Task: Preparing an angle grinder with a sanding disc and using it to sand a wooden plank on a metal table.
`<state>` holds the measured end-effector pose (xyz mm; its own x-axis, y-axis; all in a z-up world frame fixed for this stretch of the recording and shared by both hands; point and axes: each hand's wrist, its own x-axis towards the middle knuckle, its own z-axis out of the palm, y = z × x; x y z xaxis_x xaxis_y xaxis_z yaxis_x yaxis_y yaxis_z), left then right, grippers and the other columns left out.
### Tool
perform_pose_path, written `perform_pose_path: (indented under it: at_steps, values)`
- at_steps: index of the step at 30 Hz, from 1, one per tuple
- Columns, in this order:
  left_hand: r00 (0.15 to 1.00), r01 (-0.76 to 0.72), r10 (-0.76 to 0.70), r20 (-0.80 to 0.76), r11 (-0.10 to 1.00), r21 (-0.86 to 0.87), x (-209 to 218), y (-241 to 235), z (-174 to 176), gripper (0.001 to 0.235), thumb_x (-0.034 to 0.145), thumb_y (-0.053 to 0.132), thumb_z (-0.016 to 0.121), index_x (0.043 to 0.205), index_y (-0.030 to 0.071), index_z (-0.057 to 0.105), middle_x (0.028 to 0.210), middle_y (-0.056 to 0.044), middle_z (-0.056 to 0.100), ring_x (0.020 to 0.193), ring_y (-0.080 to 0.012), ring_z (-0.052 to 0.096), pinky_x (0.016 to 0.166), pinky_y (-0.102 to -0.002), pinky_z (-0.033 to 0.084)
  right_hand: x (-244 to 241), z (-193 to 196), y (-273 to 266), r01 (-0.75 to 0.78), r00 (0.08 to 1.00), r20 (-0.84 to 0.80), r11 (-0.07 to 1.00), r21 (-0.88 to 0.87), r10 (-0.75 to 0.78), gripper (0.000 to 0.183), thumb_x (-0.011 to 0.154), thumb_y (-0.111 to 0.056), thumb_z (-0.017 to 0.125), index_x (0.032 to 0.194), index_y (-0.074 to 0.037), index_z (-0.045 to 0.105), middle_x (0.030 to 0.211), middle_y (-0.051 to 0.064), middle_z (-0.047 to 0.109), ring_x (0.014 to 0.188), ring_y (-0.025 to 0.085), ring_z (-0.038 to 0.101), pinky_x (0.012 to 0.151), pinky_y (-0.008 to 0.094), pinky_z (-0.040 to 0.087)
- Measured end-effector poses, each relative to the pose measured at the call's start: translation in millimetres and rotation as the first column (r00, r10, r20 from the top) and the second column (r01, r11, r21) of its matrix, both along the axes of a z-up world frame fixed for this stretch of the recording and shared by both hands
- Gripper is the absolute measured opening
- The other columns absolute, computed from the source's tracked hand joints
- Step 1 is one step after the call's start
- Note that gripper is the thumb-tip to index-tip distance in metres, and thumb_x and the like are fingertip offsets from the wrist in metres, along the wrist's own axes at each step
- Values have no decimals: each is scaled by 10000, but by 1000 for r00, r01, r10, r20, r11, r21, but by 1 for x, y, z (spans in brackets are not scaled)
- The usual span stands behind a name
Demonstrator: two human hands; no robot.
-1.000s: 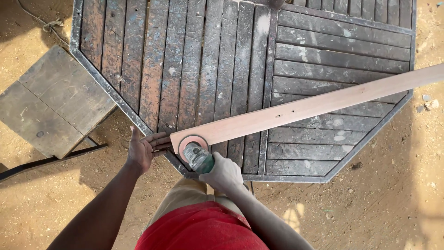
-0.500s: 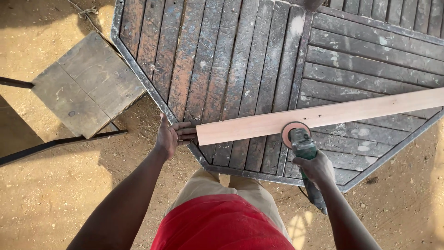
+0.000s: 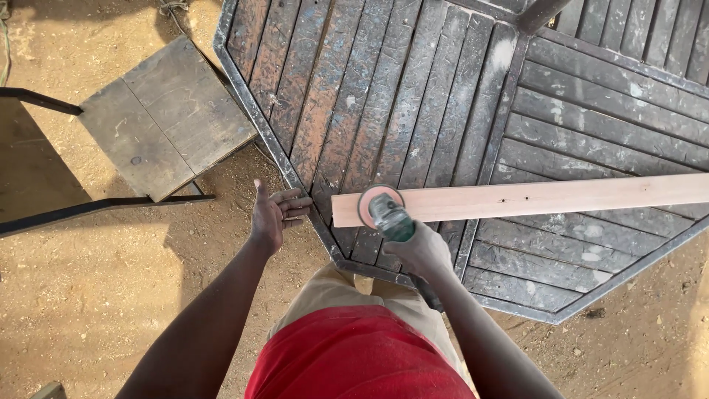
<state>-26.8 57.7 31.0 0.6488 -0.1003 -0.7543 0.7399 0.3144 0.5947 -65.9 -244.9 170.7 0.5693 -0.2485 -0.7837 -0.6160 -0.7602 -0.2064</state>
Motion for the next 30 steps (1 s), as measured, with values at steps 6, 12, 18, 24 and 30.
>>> perform_pose_path:
  at_steps: [6,12,18,24,30]
  values:
    - [990,-115,118,-76,992,43,-26,11,-9,1057,915,856,60,1345,57,602,1153,-216,749,1000,-363,716,802,-472,481,4,1,-45,70,994,91,994,-88,-62,693,611,-492,871,1151,-89,707,1097,223,754,1165,395,680,949,500,536]
    - [982,-144,154,-104,984,100,-34,13,-21,1019,940,826,53,1317,67,619,1097,-206,760,951,-367,729,779,-482,499,23,20,48,-178,984,-7,984,9,178,735,590,-548,827,1211,-181,688,1128,149,750,1184,327,686,950,448,555]
    - [995,-95,96,8,963,252,-23,5,-9,1000,977,808,84,1273,34,644,1050,-219,759,930,-361,723,718,-432,489,14,-4,28,-104,994,18,994,-27,104,690,649,-529,793,1214,-149,684,1120,175,746,1167,349,689,912,464,555]
    - [891,35,-409,199,499,866,-44,-6,-33,589,1107,589,323,1034,134,690,873,-202,707,881,-382,713,769,-495,509,-52,-29,-118,325,937,173,939,-109,-304,548,623,-354,917,1048,-44,760,917,241,763,996,417,729,821,525,541]
    - [90,-31,-988,-128,-131,991,-13,-129,10,977,943,645,482,1613,19,144,1662,-226,219,1527,-446,192,1233,-570,178,-91,36,-139,599,798,227,772,-211,-558,575,633,-429,838,1066,-62,745,922,176,733,775,324,658,657,420,484]
